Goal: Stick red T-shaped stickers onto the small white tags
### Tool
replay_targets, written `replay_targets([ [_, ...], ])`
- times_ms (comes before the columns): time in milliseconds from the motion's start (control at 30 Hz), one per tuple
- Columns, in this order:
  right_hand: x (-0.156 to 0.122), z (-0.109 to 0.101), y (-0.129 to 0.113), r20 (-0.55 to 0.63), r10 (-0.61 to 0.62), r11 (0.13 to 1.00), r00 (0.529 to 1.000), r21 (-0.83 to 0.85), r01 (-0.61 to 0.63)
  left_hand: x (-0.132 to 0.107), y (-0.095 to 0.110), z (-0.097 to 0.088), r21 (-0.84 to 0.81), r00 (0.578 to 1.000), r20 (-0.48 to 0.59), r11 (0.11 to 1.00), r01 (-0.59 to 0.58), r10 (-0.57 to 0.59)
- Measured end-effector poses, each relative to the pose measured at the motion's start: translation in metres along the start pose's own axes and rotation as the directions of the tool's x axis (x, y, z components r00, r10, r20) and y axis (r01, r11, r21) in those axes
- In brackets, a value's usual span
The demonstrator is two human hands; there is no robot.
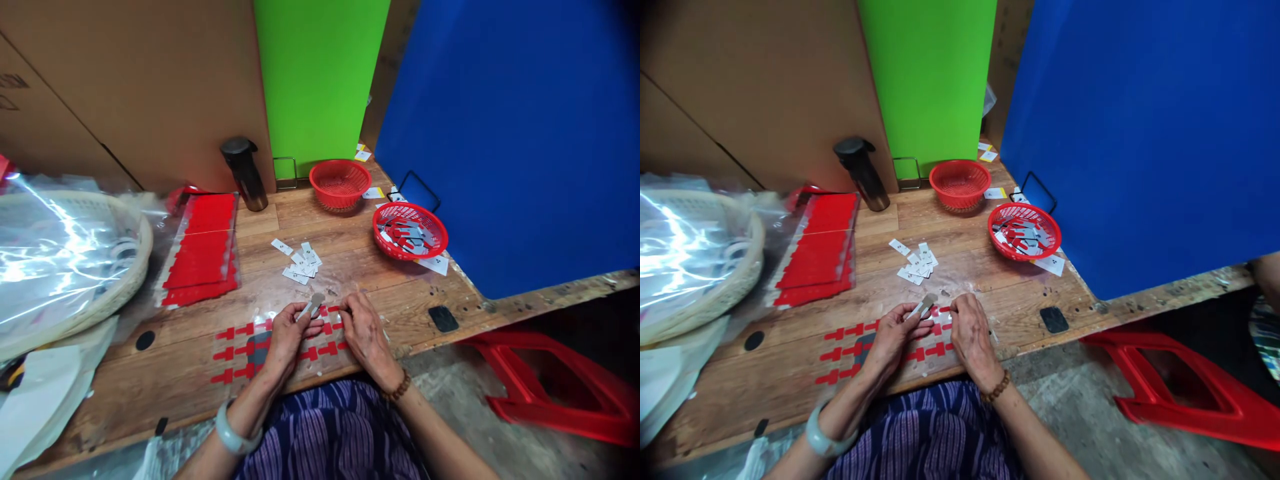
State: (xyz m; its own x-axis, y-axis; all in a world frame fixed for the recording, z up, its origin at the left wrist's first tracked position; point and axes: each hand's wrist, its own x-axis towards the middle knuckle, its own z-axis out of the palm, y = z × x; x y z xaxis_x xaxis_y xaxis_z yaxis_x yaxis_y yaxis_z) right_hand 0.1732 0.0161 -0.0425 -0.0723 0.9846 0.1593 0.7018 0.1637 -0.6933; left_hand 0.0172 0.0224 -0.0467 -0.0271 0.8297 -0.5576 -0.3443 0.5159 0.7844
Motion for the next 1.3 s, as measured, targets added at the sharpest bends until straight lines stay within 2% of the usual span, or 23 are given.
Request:
replay_targets([
  [400,-0.005,-0.014,-0.001,0.130,-0.007,0.968,0.991,0.249,-0.026,0.000,0.001,-0.001,0.016,1.000,0.021,1.000,-0.002,0.002],
  [600,-0.002,-0.019,-0.006,0.123,0.109,0.896,0.987,0.417,-0.150,-0.011,0.014,-0.001,-0.017,0.988,0.072,0.990,0.140,-0.138],
  [767,-0.002,-0.020,-0.017,0.135,0.071,0.889,0.988,0.441,-0.124,-0.029,0.025,-0.005,-0.042,0.964,0.155,0.973,0.227,-0.218],
  [900,-0.003,-0.019,-0.021,0.159,0.030,0.900,0.987,0.425,-0.096,-0.038,0.027,-0.009,-0.033,0.949,0.217,0.970,0.241,-0.229],
  [1100,-0.005,-0.019,-0.028,0.201,-0.029,0.914,0.979,0.403,-0.055,-0.040,0.027,-0.010,-0.011,0.949,0.202,0.969,0.248,-0.241],
  [1300,-0.005,-0.019,-0.029,0.218,-0.035,0.919,0.975,0.391,-0.055,-0.040,0.027,-0.009,0.020,0.941,0.219,0.965,0.260,-0.258],
])
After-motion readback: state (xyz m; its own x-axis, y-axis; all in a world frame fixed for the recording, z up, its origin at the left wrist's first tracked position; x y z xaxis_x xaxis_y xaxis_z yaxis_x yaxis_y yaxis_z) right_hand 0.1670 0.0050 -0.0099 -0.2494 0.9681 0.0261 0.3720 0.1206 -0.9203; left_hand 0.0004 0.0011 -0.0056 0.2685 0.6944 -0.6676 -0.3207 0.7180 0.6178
